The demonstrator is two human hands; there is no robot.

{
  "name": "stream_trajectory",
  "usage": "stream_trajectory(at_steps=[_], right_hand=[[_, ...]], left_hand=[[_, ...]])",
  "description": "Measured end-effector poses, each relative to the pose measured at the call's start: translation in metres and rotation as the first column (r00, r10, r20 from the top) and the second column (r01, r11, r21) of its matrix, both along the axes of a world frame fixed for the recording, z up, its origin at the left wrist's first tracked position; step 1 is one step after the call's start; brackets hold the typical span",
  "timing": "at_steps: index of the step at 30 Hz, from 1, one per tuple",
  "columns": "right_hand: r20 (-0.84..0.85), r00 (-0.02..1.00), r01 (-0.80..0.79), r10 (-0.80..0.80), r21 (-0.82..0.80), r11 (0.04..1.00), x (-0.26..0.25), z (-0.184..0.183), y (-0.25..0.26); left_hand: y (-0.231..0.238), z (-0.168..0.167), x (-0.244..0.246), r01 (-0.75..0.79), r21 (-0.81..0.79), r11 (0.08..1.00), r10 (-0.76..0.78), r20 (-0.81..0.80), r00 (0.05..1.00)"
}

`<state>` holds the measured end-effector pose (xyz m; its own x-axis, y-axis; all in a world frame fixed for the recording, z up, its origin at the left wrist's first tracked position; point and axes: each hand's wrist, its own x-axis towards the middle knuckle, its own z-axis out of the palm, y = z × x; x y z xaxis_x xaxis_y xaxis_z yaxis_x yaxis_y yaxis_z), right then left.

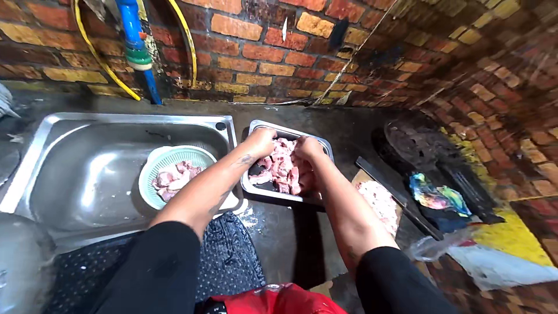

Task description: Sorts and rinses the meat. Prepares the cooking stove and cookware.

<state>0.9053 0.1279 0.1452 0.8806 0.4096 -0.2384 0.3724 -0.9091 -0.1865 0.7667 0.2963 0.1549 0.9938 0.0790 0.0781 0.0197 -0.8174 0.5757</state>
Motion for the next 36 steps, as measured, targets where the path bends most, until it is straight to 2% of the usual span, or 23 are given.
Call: stream_trajectory(at_steps=[5,7,8,11,13,15,16,18,22,27,30,33,36], right_hand=[[-0.079,0.997,0.010,-0.003,0.093,0.996,0.007,-0.003,-0.005],[-0.105,0.994,0.053,-0.031,0.223,0.973,0.014,-0.009,-0.011],[-0.141,0.988,0.104,-0.059,0.338,0.935,0.016,-0.010,-0.015],[-0.331,0.937,0.313,-0.109,0.662,0.681,0.015,-0.005,-0.029],[-0.421,0.906,0.383,-0.050,0.763,0.520,0.013,0.003,-0.036],[-0.530,0.848,0.475,0.023,0.777,0.413,0.007,0.011,-0.042],[-0.586,0.809,0.526,0.045,0.757,0.387,0.002,0.016,-0.043],[-0.649,0.759,0.579,0.055,0.711,0.400,-0.009,0.021,-0.041],[-0.658,0.744,0.546,0.117,0.699,0.462,-0.038,0.020,-0.035],[-0.696,0.688,0.599,0.206,0.705,0.380,-0.068,0.015,-0.036],[-0.735,0.654,0.671,0.181,0.674,0.310,-0.088,0.013,-0.039],[-0.807,0.576,0.765,0.133,0.589,0.262,-0.103,0.000,-0.040],[-0.794,0.563,0.757,0.229,0.607,0.242,-0.134,0.004,-0.024]], left_hand=[[-0.018,-0.022,0.079,0.163,0.050,0.985,-0.149,-0.214,0.965],[-0.023,-0.017,0.089,0.216,0.031,0.976,-0.197,-0.295,0.935],[-0.025,-0.010,0.090,0.227,0.033,0.973,-0.201,-0.361,0.911],[-0.028,0.010,0.078,0.167,0.008,0.986,-0.136,-0.541,0.830],[-0.021,0.011,0.071,0.116,-0.009,0.993,-0.099,-0.596,0.797],[-0.014,0.004,0.068,0.115,-0.023,0.993,-0.105,-0.615,0.781],[-0.011,0.003,0.064,0.126,-0.041,0.991,-0.125,-0.614,0.780],[-0.007,0.000,0.056,0.151,-0.085,0.985,-0.172,-0.588,0.791],[-0.005,0.006,0.034,0.187,-0.146,0.971,-0.237,-0.570,0.787],[-0.008,0.013,0.015,0.164,-0.170,0.972,-0.235,-0.613,0.754],[0.006,0.016,-0.001,0.099,-0.325,0.941,-0.260,-0.501,0.825],[0.024,0.013,-0.029,0.057,-0.579,0.813,-0.293,-0.323,0.900],[0.042,0.013,-0.070,0.097,-0.695,0.713,-0.243,-0.115,0.963]])
